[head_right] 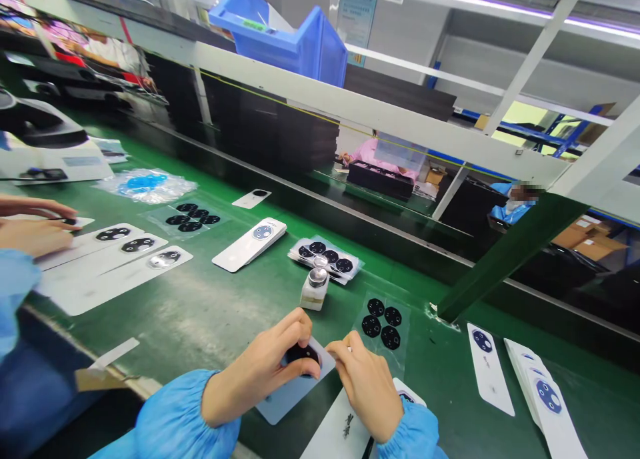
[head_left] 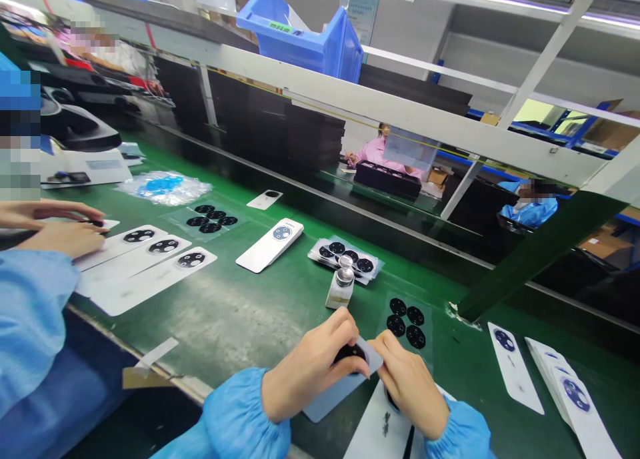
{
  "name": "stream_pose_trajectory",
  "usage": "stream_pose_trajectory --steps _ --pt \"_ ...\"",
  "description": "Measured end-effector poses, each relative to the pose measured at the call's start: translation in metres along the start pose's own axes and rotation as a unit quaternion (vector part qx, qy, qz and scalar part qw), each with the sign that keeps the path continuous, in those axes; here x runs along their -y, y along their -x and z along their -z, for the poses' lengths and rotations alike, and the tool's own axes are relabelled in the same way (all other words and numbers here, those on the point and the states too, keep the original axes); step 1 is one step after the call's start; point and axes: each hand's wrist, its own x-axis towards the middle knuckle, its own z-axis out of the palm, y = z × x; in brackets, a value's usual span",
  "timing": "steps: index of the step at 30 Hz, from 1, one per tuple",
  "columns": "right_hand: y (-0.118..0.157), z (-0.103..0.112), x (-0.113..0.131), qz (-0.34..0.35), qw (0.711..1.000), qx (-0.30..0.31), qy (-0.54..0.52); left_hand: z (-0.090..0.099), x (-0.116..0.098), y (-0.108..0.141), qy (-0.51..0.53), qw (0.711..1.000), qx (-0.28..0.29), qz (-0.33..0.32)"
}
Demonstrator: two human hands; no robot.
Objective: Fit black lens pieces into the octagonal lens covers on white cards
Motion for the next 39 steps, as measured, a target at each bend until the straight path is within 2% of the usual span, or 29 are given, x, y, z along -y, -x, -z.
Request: stream_pose_trajectory --steps 3,7,12,15,18,20,22,25,28,30,35,37,39 --pt "-0.003 -0.008 0.002 0.008 0.997 -0.001 0.073 0.002 0.003 0.001 -0.015 1.0 0.007 0.011" --pt "-0.003 -0.01 -0.002 0.014 0.993 -0.02 0.118 0.006 0.006 0.003 -0.032 0.999 0.018 0.025" --pt "0.004 0.01 -0.01 0.038 0.985 -0.04 0.165 0.01 0.007 0.004 -0.049 0.998 0.026 0.026" --pt "0.011 0.028 -0.012 0.008 0.99 -0.1 0.097 0.011 0.006 0.002 -0.053 0.998 0.028 0.027" --pt "0.019 0.039 -0.01 -0.054 0.983 -0.143 -0.107 0.011 0.005 -0.001 -0.053 0.997 0.04 0.038" --pt "0.024 0.043 -0.006 -0.101 0.947 -0.124 -0.279 0.011 0.005 -0.003 -0.055 0.996 0.052 0.049" --pt "0.026 0.046 0.0 -0.118 0.89 -0.077 -0.433 0.01 0.005 -0.004 -0.058 0.995 0.061 0.054" --pt "0.026 0.05 0.01 -0.062 0.812 0.043 -0.579 0.009 0.005 -0.004 -0.061 0.995 0.063 0.05" --pt "0.024 0.051 0.014 0.016 0.765 0.135 -0.629 0.01 0.003 -0.005 -0.051 0.995 0.071 0.051" --pt "0.023 0.046 0.014 0.03 0.765 0.115 -0.632 0.01 0.002 -0.006 -0.044 0.995 0.076 0.051" --pt "0.019 0.03 0.014 -0.032 0.801 -0.11 -0.587 0.008 -0.004 -0.008 -0.046 0.993 0.09 0.068" --pt "0.015 0.03 0.016 -0.031 0.82 -0.139 -0.554 0.006 -0.006 -0.009 -0.04 0.992 0.096 0.072" --pt "0.011 0.034 0.018 -0.024 0.837 -0.112 -0.535 0.006 -0.008 -0.009 -0.034 0.992 0.1 0.073"
